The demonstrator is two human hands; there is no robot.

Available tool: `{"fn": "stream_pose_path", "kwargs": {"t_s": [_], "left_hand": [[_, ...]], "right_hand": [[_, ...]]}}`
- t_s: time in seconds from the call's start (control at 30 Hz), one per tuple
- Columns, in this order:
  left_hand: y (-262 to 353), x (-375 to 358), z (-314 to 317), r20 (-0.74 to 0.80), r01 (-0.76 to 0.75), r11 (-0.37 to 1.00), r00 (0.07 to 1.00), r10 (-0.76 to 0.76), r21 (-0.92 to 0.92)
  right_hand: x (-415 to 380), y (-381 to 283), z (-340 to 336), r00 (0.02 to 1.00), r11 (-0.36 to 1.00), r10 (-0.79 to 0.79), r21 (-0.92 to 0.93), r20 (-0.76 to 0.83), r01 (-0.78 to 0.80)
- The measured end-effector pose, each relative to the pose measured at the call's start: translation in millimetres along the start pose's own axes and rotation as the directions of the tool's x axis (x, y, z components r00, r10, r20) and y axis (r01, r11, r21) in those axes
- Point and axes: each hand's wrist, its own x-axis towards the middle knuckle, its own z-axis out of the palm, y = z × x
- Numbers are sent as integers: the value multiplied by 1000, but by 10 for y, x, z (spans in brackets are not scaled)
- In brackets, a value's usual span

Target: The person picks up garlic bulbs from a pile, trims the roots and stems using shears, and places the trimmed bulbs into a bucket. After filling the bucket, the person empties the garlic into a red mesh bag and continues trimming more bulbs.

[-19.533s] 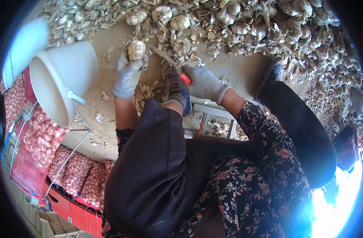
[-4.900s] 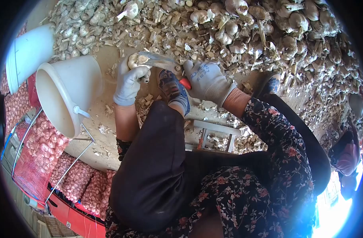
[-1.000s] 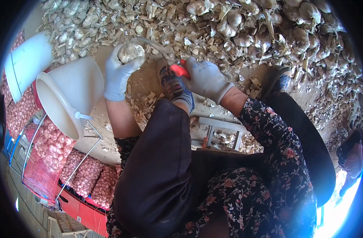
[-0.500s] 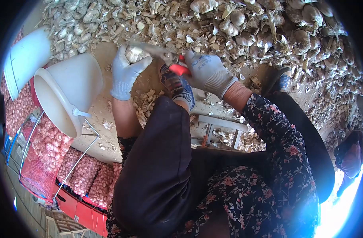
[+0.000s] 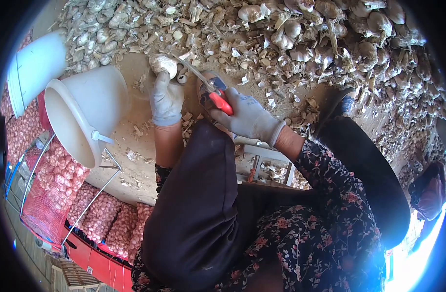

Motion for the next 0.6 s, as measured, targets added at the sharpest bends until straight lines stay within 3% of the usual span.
{"fn": "stream_pose_path", "kwargs": {"t_s": [0.1,0.17,0.2,0.23,0.27,0.3,0.33,0.37,0.4,0.43,0.47,0.5,0.53,0.57,0.6], "left_hand": [[50,-3,32,-121,57,984,992,-36,171],[224,-32,137,-129,-4,929,990,55,369],[313,-53,19,-151,-186,810,936,318,557],[677,-140,304,-19,-304,422,793,609,854],[1047,-212,298,33,-297,237,684,729,925],[1566,-258,-183,219,-338,-4,603,767,941],[1705,-225,229,88,224,-190,398,913,956],[1887,-238,275,347,204,-494,494,797,845],[1862,-189,256,356,191,-496,489,796,847],[1757,-94,357,555,413,-704,433,710,578],[1610,25,485,716,610,-758,422,557,230],[1313,129,825,420,325,-701,617,666,635],[992,286,1117,129,98,-369,830,542,924],[515,518,770,208,-248,40,882,422,968],[153,698,909,433,-398,-176,862,263,900]], "right_hand": [[65,-2,19,999,992,8,125,-33,-3],[71,109,66,999,982,24,187,-32,-18],[60,222,117,992,961,113,258,-53,-95],[21,312,135,976,927,206,332,-71,-171],[-43,362,107,972,927,216,331,-90,-175],[-114,405,67,956,915,275,332,-101,-228],[-175,445,41,938,900,330,336,-111,-277],[-201,495,35,931,897,336,352,-143,-269],[-208,560,54,930,897,333,357,-156,-261],[-206,625,99,923,889,316,408,-217,-208],[-190,663,119,912,878,300,454,-280,-150],[-188,674,126,910,878,298,457,-289,-142],[-215,688,144,887,868,317,480,-336,-128],[-244,707,145,861,859,338,499,-380,-116],[-266,721,120,859,860,342,496,-380,-123]]}}
